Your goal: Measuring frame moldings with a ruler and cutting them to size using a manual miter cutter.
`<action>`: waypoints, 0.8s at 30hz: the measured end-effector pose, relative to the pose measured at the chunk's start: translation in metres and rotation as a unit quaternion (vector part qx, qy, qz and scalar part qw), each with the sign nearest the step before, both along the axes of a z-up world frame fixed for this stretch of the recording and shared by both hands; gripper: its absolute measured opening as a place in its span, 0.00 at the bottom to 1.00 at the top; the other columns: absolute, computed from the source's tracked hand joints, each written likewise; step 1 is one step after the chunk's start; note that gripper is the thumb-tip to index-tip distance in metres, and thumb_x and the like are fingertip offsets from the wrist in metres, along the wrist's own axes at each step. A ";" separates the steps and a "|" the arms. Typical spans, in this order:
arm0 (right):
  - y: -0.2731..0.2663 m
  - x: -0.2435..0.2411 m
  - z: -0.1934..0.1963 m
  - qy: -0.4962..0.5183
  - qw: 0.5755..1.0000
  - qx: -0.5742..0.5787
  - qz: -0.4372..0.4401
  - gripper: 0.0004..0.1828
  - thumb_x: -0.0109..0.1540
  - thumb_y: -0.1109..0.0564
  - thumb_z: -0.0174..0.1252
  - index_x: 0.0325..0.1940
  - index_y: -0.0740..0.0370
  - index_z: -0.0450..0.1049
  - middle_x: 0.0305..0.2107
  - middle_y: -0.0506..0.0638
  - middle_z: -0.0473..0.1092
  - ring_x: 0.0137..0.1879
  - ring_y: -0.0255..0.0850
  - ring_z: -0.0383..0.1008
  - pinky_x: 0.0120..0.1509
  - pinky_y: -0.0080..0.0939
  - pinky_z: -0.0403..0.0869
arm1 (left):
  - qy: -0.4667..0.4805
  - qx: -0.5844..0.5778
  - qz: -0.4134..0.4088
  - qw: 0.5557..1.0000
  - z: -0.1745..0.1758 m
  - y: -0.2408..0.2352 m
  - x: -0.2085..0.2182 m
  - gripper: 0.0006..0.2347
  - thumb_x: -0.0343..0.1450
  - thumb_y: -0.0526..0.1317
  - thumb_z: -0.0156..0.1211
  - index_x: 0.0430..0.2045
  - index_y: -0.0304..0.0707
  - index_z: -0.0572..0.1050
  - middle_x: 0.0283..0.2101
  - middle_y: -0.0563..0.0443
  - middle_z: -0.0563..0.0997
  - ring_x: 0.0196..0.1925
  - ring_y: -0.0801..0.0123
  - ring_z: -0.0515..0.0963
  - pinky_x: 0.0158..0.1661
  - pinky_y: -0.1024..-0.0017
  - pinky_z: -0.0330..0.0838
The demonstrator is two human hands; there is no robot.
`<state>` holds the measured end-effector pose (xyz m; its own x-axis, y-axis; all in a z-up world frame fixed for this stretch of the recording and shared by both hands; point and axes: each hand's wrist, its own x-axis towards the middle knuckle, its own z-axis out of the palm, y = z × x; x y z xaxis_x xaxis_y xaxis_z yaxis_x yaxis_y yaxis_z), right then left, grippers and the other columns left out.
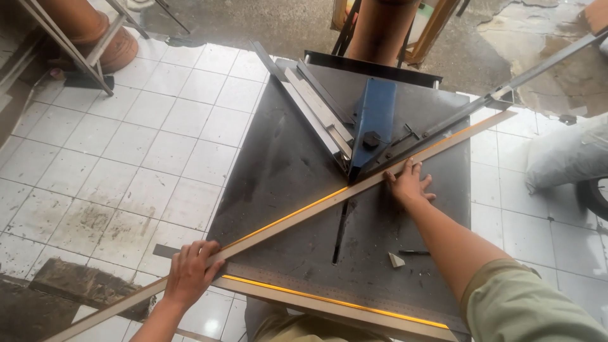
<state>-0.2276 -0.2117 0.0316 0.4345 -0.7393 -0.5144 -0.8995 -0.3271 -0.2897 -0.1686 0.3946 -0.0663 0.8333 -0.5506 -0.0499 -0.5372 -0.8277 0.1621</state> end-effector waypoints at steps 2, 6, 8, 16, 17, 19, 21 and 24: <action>0.001 0.001 -0.002 0.000 1.000 0.002 -0.002 0.50 0.73 0.27 0.46 0.93 0.36 0.32 0.90 0.41 0.26 0.92 0.62 0.25 0.83 0.86 0.42 | 0.021 -0.024 -0.037 0.999 0.001 -0.025 0.008 0.16 0.76 0.57 0.62 0.56 0.64 0.73 0.55 0.61 0.80 0.52 0.62 0.80 0.47 0.59 0.76; -0.001 0.002 -0.002 0.001 1.000 0.004 -0.001 0.51 0.73 0.26 0.47 0.93 0.37 0.32 0.90 0.43 0.26 0.93 0.62 0.23 0.84 0.87 0.40 | 0.059 -0.105 -0.158 0.980 0.005 -0.102 0.017 0.13 0.77 0.46 0.65 0.56 0.60 0.77 0.54 0.52 0.79 0.53 0.55 0.82 0.44 0.56 0.80; -0.021 0.005 -0.042 -0.014 0.999 -0.031 0.009 0.50 0.74 0.27 0.49 0.93 0.39 0.35 0.90 0.47 0.31 0.91 0.67 0.27 0.79 0.93 0.43 | 0.051 -0.088 -0.166 0.981 -0.002 -0.147 0.023 0.14 0.76 0.46 0.67 0.57 0.64 0.77 0.53 0.55 0.78 0.54 0.56 0.82 0.47 0.57 0.81; -0.029 0.002 -0.059 -0.020 0.998 -0.060 0.021 0.48 0.77 0.30 0.51 0.94 0.43 0.37 0.89 0.52 0.36 0.90 0.72 0.31 0.76 0.99 0.48 | 0.050 -0.089 -0.207 0.973 -0.007 -0.267 0.034 0.15 0.76 0.43 0.71 0.57 0.66 0.80 0.51 0.58 0.80 0.51 0.65 0.85 0.49 0.68 0.85; -0.026 0.002 -0.056 -0.021 0.998 -0.060 0.024 0.48 0.77 0.30 0.51 0.94 0.42 0.37 0.89 0.52 0.37 0.90 0.72 0.31 0.75 1.00 0.48 | 0.039 -0.127 -0.193 0.972 -0.016 -0.270 0.036 0.11 0.75 0.45 0.73 0.50 0.65 0.83 0.48 0.58 0.80 0.47 0.66 0.85 0.47 0.69 0.86; -0.026 0.002 -0.056 -0.018 0.998 -0.060 0.022 0.48 0.77 0.30 0.51 0.94 0.42 0.38 0.89 0.52 0.37 0.90 0.72 0.31 0.75 1.00 0.48 | 0.033 -0.165 -0.181 0.969 -0.025 -0.273 0.036 0.07 0.74 0.47 0.75 0.44 0.63 0.86 0.44 0.59 0.81 0.44 0.68 0.85 0.44 0.70 0.86; -0.032 0.004 -0.060 -0.018 0.997 -0.064 0.033 0.49 0.76 0.30 0.52 0.94 0.41 0.37 0.89 0.51 0.37 0.90 0.71 0.31 0.74 1.01 0.47 | 0.017 -0.180 -0.164 0.970 -0.025 -0.274 0.036 0.03 0.73 0.48 0.76 0.37 0.61 0.88 0.40 0.58 0.81 0.40 0.68 0.84 0.43 0.70 0.86; -0.027 -0.001 -0.058 -0.021 0.997 -0.070 0.038 0.49 0.74 0.27 0.54 0.93 0.39 0.41 0.89 0.50 0.39 0.90 0.71 0.34 0.74 1.01 0.50 | 0.009 -0.184 -0.163 0.969 -0.028 -0.270 0.035 0.03 0.73 0.50 0.76 0.35 0.62 0.88 0.38 0.59 0.81 0.37 0.70 0.83 0.41 0.71 0.86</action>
<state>-0.2285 -0.2382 -0.0259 0.5117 -0.7662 -0.3888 -0.8582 -0.4341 -0.2740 -0.1331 0.1241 -0.0944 0.6130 -0.7677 0.1866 -0.7544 -0.4987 0.4268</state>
